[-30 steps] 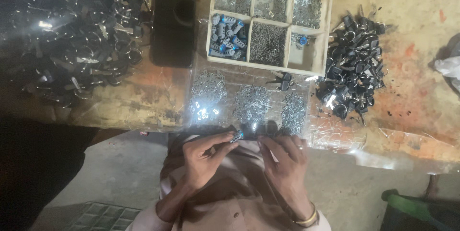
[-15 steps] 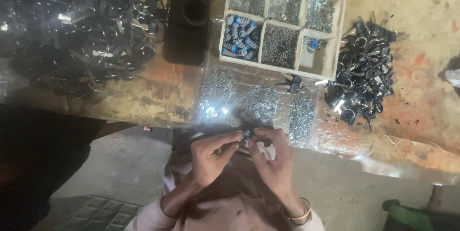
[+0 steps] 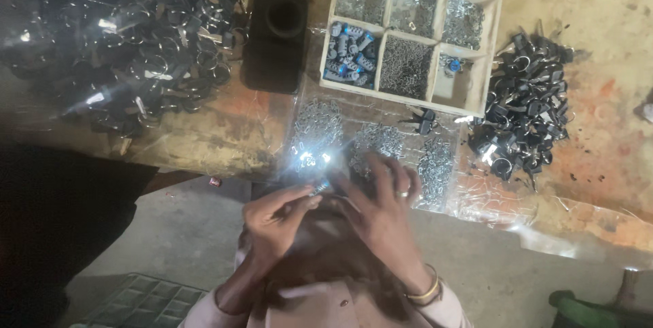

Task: The person sits at a workbench assembling small components. They pick black housings from a pile, insert a small blue-and-white part into each one by hand, and place the finished assemblies into a compartmentalized box, repeating the cycle one piece at a time.

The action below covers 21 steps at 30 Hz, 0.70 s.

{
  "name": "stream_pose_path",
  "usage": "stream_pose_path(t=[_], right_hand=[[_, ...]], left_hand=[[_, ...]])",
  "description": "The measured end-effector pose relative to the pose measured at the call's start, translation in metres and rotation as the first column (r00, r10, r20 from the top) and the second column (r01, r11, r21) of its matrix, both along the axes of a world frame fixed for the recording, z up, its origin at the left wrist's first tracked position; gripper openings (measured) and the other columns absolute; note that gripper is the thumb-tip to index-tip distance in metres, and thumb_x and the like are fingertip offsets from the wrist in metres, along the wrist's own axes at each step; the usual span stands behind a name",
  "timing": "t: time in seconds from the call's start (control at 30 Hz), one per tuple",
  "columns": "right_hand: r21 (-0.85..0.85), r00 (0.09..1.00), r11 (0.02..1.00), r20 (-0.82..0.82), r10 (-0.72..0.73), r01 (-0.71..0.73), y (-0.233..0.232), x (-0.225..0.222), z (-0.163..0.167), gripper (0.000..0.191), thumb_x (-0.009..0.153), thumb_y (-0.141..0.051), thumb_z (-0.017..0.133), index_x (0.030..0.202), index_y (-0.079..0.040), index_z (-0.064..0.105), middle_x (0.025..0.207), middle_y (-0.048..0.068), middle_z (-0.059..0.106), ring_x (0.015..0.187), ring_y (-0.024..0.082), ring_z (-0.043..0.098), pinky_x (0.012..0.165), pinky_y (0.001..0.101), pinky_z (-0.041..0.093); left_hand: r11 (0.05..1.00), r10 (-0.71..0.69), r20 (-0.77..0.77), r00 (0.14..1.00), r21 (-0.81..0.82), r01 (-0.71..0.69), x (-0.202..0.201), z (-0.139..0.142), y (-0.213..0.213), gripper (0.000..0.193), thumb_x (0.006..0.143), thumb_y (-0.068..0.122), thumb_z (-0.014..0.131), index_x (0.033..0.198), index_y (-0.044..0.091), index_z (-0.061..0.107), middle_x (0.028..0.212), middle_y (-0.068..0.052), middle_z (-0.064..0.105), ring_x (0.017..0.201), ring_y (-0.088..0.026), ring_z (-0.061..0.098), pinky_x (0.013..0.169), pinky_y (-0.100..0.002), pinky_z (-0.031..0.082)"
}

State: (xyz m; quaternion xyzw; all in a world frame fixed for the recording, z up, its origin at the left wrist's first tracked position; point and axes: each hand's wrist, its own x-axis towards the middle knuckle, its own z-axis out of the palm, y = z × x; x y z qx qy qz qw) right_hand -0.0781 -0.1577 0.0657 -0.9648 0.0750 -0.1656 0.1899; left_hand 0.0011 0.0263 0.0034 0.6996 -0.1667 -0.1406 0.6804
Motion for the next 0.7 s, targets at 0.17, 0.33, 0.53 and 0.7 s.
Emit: stream_pose_path(t=[0.17, 0.33, 0.53, 0.7], right_hand=[[0.066, 0.996, 0.994, 0.012, 0.088, -0.088, -0.005, -0.011, -0.005, 0.039, 0.071, -0.011, 0.076, 0.109, -0.021, 0.073, 0.110, -0.003, 0.068, 0.110, 0.024, 0.057, 0.105, 0.0465, 0.029], [0.150, 0.974, 0.972, 0.106, -0.198, 0.181, -0.015, -0.020, -0.013, 0.023, 0.082, -0.004, 0.083, 0.101, -0.015, 0.076, 0.100, -0.004, 0.072, 0.091, 0.015, 0.064, 0.096, 0.0327, 0.036], [0.405, 0.966, 0.892, 0.070, -0.250, 0.201, -0.005, -0.026, -0.007, 0.017, 0.085, 0.004, 0.075, 0.099, -0.006, 0.075, 0.105, 0.003, 0.078, 0.097, 0.016, 0.072, 0.093, 0.0325, 0.046], [0.571, 0.964, 0.800, 0.053, -0.259, 0.183, 0.008, -0.019, -0.011, 0.015, 0.085, 0.002, 0.076, 0.099, -0.004, 0.074, 0.097, 0.007, 0.076, 0.087, 0.016, 0.070, 0.076, 0.0265, 0.054]], left_hand=[[0.999, 0.013, -0.118, 0.993, -0.035, -0.018, -0.002, -0.001, -0.003, 0.023, 0.086, -0.009, 0.077, 0.109, -0.006, 0.074, 0.111, -0.019, 0.078, 0.088, -0.019, 0.078, 0.074, -0.027, 0.066], [0.989, -0.079, -0.089, 0.993, -0.130, 0.068, -0.007, -0.004, -0.022, 0.023, 0.086, -0.009, 0.078, 0.109, -0.004, 0.074, 0.111, -0.018, 0.078, 0.088, -0.018, 0.079, 0.072, -0.025, 0.066], [0.988, -0.137, 0.019, 0.990, -0.066, 0.138, -0.009, -0.003, -0.033, 0.025, 0.085, -0.006, 0.082, 0.108, -0.001, 0.075, 0.111, -0.015, 0.079, 0.092, -0.015, 0.079, 0.069, -0.022, 0.065], [0.984, -0.130, 0.009, 0.992, 0.127, 0.127, -0.008, -0.002, -0.034, 0.025, 0.081, -0.001, 0.087, 0.105, 0.003, 0.079, 0.107, -0.009, 0.083, 0.079, -0.009, 0.076, 0.056, -0.019, 0.054]])
